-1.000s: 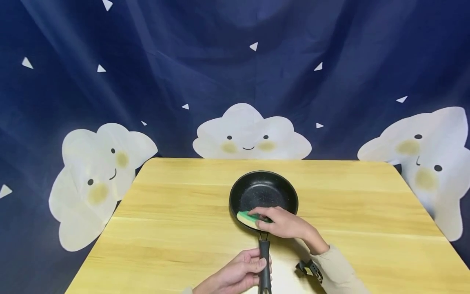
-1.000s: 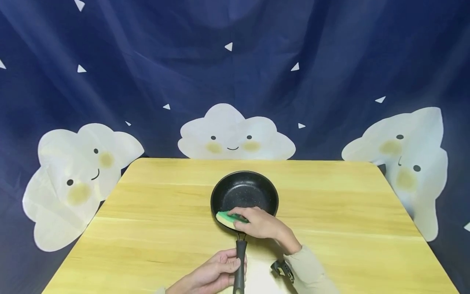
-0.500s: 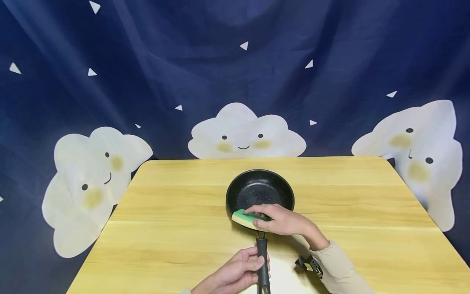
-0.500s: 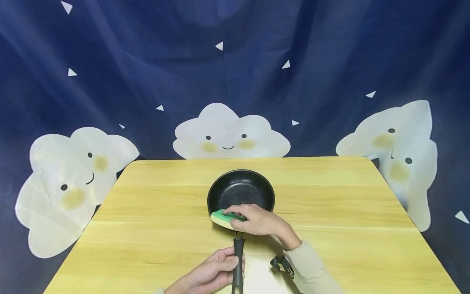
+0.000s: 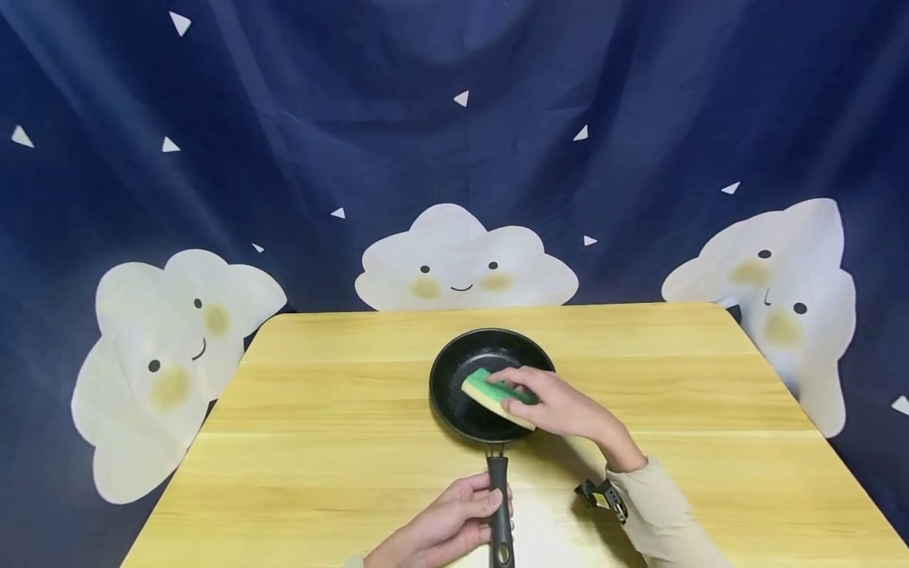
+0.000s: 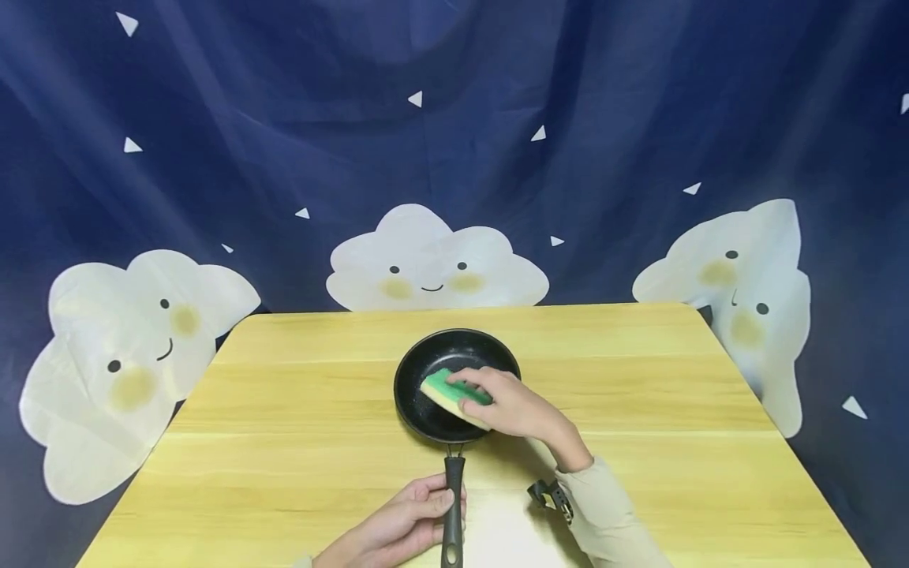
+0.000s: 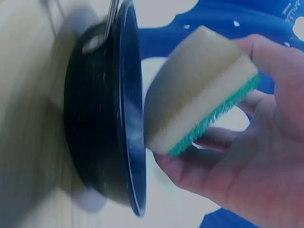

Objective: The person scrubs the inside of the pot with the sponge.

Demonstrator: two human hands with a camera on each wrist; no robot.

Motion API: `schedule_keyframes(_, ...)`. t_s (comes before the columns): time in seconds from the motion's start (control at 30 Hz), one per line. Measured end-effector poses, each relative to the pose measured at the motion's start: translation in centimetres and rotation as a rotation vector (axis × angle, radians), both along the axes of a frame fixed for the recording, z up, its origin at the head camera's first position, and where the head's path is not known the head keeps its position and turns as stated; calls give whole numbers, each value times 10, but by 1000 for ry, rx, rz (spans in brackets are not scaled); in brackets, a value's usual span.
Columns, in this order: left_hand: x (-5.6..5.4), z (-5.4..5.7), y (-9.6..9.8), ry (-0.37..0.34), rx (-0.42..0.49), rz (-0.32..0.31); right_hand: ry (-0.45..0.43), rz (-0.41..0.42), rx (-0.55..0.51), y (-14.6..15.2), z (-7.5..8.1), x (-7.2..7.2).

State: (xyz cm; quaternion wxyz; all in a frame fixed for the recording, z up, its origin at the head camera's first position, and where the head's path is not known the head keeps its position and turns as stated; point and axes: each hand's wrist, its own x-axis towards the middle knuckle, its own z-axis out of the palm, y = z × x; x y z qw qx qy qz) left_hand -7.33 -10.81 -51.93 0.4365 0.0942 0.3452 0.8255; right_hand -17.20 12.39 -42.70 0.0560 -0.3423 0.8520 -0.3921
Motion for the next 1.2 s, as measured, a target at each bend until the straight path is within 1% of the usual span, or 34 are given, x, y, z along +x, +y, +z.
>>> schedule_keyframes(0.1,-2,0,-1,1,-10,7,21,-80,1,7,0,-5)
schedule_keyframes(0.2,-4,1,-1,6,-21,5,63,-151,-6,16,0,-9)
schedule_keyframes(0.37,-5,2,1,5,-30,7,181,-278,3,32,0,-18)
schedule_keyframes(0.43,-5,2,1,8,-31,10,213,-333,18,40,-1,-22)
schedule_keyframes(0.63,-3,2,1,-11,-30,3,253,-469,67,62,-4,-27)
schedule_keyframes(0.77,-1,2,0,-12,-20,0,259,-526,85,72,-6,-28)
schedule_keyframes(0.93,-1,1,0,-12,-9,9,252,-563,110,83,-11,-32)
schedule_keyframes(1.2,-1,-1,0,-20,-4,7,175,-610,175,99,-29,-40)
